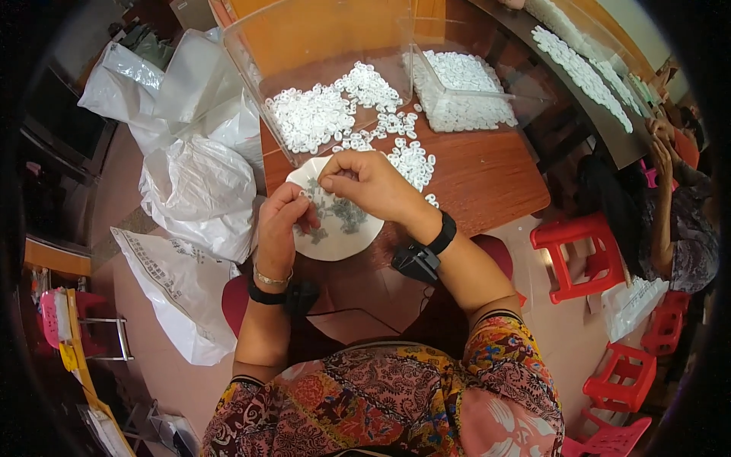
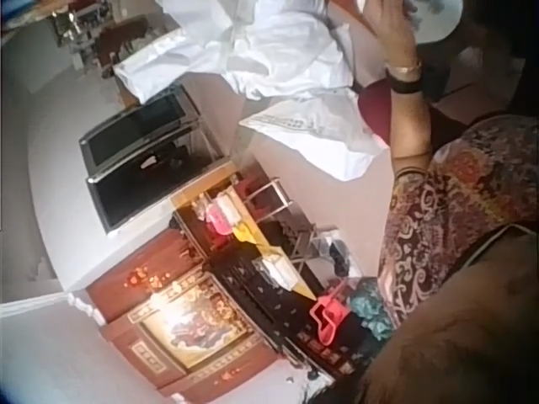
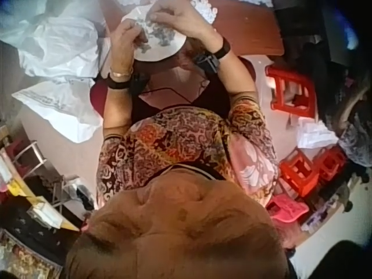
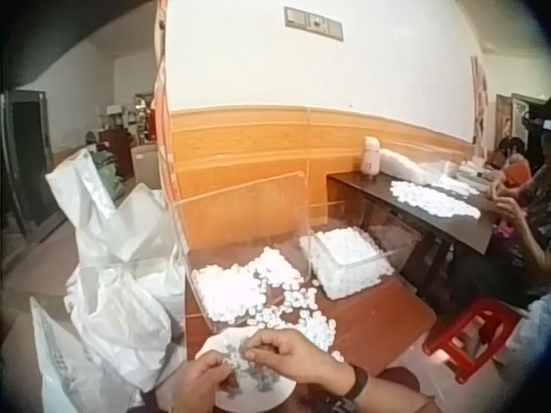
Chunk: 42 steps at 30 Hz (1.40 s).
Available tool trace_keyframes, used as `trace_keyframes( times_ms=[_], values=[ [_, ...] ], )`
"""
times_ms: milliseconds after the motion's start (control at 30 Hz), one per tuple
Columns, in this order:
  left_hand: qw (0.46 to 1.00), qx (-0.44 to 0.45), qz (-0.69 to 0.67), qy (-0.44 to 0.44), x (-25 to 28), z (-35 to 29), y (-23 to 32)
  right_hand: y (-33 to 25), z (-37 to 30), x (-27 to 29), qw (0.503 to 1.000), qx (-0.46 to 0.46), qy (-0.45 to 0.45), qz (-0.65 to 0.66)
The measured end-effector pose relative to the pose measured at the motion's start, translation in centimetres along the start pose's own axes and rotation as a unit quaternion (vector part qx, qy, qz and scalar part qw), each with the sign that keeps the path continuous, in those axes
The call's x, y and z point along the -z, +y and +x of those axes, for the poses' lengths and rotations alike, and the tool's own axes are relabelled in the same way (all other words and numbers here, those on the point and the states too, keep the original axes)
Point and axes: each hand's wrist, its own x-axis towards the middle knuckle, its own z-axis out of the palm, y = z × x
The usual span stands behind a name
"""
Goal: Assembling small metallic components into white plastic circular bases.
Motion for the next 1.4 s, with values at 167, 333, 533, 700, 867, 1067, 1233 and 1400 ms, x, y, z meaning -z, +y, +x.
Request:
trace_keyframes(
  times_ms=[167, 333, 533, 700, 867, 1067, 1233, 1400],
  values=[
    [0.999, -0.001, 0.045, -0.009, -0.7, -0.4, -0.3, -0.3, -0.6, 0.0, 1.000, 0.007, -0.004, -0.010],
    [0.998, -0.005, 0.064, -0.011, -1.1, -0.5, -0.4, 0.2, -0.8, -0.3, 0.999, 0.031, 0.001, -0.042],
    [0.998, -0.019, 0.056, -0.011, -1.2, -0.5, -0.4, -0.6, -1.1, -0.5, 0.995, 0.033, 0.009, -0.092],
    [0.993, -0.061, 0.095, -0.030, -1.2, -0.5, -0.4, -0.5, -1.1, -0.4, 0.993, 0.039, 0.008, -0.109],
    [0.995, -0.028, 0.090, -0.026, -1.3, -0.8, -0.6, -0.7, -1.1, -0.7, 0.983, 0.053, 0.016, -0.175],
    [0.993, -0.063, 0.097, -0.003, -1.9, -1.1, -1.5, -1.4, -1.3, -0.8, 0.961, 0.065, 0.007, -0.268],
    [0.993, -0.074, 0.091, 0.010, -2.1, -1.2, -1.5, -1.2, -1.3, -0.9, 0.964, 0.088, 0.008, -0.252],
    [1.000, -0.023, 0.020, -0.006, -1.7, -0.9, -1.4, -0.9, -1.1, -0.6, 0.984, 0.074, 0.032, -0.158]
  ],
)
